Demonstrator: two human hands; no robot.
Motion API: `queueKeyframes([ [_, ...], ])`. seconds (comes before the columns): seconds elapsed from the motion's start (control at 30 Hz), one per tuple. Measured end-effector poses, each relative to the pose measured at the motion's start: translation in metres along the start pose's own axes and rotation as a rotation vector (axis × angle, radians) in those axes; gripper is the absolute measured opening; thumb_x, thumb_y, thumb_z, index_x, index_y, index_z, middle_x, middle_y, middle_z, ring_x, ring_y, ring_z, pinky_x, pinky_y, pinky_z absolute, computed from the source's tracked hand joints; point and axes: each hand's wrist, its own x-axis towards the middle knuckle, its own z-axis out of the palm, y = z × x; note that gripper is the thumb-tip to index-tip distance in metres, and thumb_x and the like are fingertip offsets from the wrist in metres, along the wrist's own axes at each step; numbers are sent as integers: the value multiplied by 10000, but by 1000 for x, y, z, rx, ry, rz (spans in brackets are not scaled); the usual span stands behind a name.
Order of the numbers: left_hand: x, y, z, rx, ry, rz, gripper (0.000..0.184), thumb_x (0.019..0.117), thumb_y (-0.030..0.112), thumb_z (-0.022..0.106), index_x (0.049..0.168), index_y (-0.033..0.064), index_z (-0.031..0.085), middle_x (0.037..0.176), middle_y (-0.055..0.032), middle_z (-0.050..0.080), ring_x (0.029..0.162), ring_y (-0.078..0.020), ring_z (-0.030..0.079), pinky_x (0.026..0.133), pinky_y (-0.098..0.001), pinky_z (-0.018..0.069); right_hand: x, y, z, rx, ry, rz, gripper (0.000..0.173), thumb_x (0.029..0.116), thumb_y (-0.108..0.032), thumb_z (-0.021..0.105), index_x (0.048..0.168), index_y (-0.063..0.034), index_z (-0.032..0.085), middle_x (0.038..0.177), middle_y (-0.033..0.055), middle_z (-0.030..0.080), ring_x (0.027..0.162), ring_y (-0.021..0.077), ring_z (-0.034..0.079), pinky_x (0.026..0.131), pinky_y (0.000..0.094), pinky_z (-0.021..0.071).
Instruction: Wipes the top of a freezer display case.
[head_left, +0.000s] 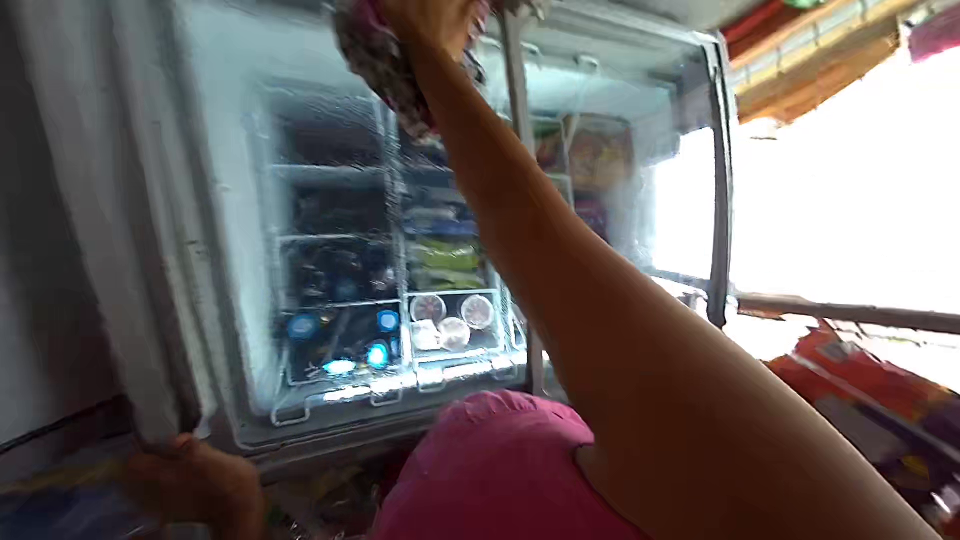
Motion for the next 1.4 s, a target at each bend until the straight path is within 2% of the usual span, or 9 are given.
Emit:
queueKeyframes([
  [0.07,-2,8,-2,15,-2,-46,549,1079,295,393,1448,-104,466,1445,-331,514,1389,-437,481,1173,-529,346,-5,3,-2,34,112,-26,908,848,-762,560,1480,-110,557,1609,227,379,1504,427,317,1202,668,186],
  [0.17,-4,16,-5,-3,-3,-57,567,1066,309,395,1441,-107,477,1431,-356,512,1370,-489,478,1149,-594,347,-4,2,-5,105,51,67,1082,825,-789,573,1553,-10,398,1573,288,392,1456,480,363,1193,638,247],
  [0.37,-1,10,0,21,13,-40,659,1036,419,375,1412,-104,511,1367,-363,556,1295,-526,529,1078,-665,374,4,-26,-3,112,-61,-84,788,955,-566,564,1472,25,500,1577,328,351,1457,502,348,1159,641,299],
  [0.77,-1,8,3,6,40,-43,750,1000,514,321,1409,-83,522,1348,-337,580,1286,-497,542,1071,-655,369,-10,-120,19,203,-190,-367,657,923,-418,670,1378,46,581,1498,287,472,1396,445,455,1112,585,402],
  [0.97,-2,6,4,6,97,28,753,1004,504,298,1373,-103,548,1287,-352,608,1217,-505,583,1015,-643,412,-23,-190,34,345,-173,-388,575,987,-367,577,1396,37,561,1425,238,578,1361,375,529,1118,526,413],
  [1.17,-3,6,5,3,92,17,754,1000,507,293,1368,-98,553,1284,-345,610,1216,-499,583,1005,-654,409,-20,-214,36,372,-287,-533,541,1025,-323,512,1438,27,525,1391,258,599,1297,409,580,1062,584,446],
  [1.23,-3,7,5,-1,84,1,756,997,512,293,1375,-91,549,1293,-335,607,1223,-490,578,1010,-649,406,-7,-208,33,588,-406,-590,473,1059,-292,488,1398,31,558,1287,246,653,1203,341,637,1037,514,484],
  [1.33,-4,9,2,-1,58,-31,760,993,520,296,1372,-86,553,1295,-330,607,1227,-490,576,1013,-651,406,7,-188,26,994,-419,-541,362,1072,-235,468,1256,50,594,1039,120,669,900,101,649,851,302,549],
  [1.4,-3,9,4,-4,74,-31,756,988,517,299,1355,-87,567,1275,-327,618,1203,-493,588,995,-652,415,13,-180,10,1014,-294,-488,409,1073,-230,459,1331,72,554,1128,159,668,993,114,646,923,301,525],
])
